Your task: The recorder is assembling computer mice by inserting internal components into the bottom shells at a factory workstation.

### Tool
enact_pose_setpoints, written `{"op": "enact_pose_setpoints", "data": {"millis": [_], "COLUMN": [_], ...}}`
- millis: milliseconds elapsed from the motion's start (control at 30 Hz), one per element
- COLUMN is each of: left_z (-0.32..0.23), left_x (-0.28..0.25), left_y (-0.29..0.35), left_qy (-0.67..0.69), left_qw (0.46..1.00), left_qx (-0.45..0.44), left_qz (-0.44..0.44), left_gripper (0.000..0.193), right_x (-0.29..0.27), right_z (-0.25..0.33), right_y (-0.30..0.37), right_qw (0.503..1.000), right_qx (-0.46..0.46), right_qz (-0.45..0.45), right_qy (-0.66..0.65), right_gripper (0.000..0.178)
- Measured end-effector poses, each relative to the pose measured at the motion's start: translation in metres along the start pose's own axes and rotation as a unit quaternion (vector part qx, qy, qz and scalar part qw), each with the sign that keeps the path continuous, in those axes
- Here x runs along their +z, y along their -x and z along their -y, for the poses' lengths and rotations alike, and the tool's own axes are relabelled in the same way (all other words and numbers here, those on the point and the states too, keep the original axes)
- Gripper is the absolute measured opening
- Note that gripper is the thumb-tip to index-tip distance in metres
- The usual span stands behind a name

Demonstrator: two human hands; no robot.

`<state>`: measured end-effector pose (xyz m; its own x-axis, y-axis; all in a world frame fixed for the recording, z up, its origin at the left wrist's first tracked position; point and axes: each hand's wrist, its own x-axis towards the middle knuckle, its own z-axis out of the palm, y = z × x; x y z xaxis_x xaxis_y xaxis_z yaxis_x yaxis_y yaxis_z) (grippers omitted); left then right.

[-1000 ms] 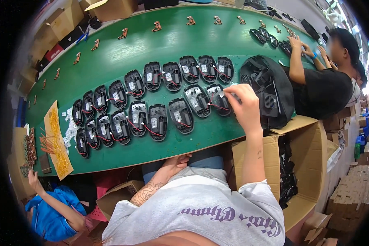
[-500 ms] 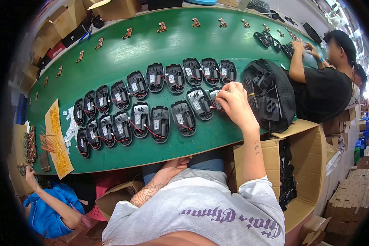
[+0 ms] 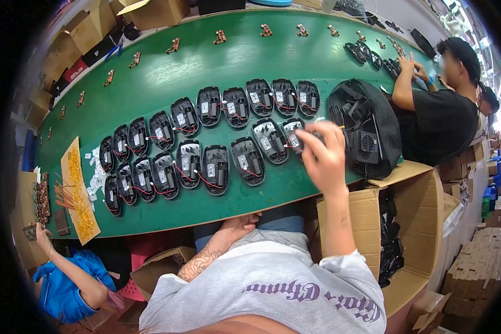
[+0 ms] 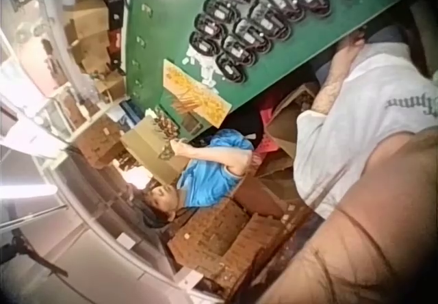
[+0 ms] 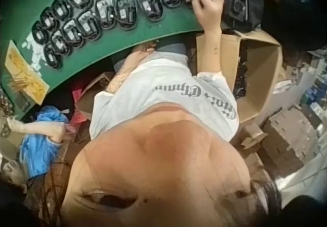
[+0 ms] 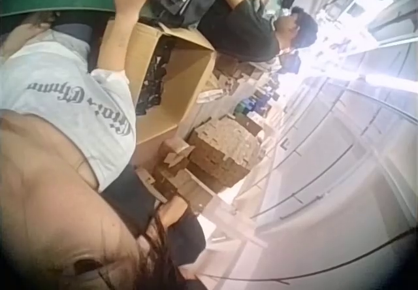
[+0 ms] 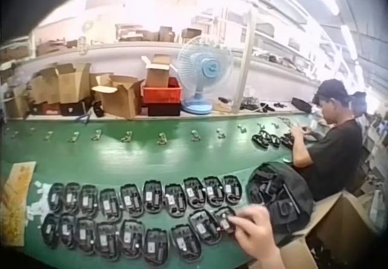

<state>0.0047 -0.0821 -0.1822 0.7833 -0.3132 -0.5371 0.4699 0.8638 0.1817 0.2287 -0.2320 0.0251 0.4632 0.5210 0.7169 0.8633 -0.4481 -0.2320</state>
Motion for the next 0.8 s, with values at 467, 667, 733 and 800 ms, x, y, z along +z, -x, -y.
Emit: {"op": "enact_pose_setpoints", "data": {"millis": [467,667,733,800], "left_z": [0.022,0.024,0.026,0.027], "left_x": [0.043,0.05,0.049,0.053], "left_y": [0.003,0.001,0.002,0.002], "left_qy": [0.306,0.207,0.223,0.206], "left_qw": [0.925,0.967,0.964,0.971], "left_qx": [-0.091,-0.064,-0.065,-0.058], "left_qz": [0.207,0.135,0.131,0.104], "left_gripper": [0.042,0.039,0.039,0.037], "right_x": [-0.022,-0.019,-0.021,-0.021], "right_z": [0.088,0.075,0.071,0.068], "right_y": [0.107,0.133,0.127,0.126], "right_qw": [0.927,0.911,0.913,0.909], "right_qx": [0.055,0.079,0.082,0.104], "right_qz": [0.33,0.343,0.324,0.317], "right_qy": [-0.171,-0.217,-0.235,-0.249], "right_gripper": [0.023,0.017,0.015,0.015]}}
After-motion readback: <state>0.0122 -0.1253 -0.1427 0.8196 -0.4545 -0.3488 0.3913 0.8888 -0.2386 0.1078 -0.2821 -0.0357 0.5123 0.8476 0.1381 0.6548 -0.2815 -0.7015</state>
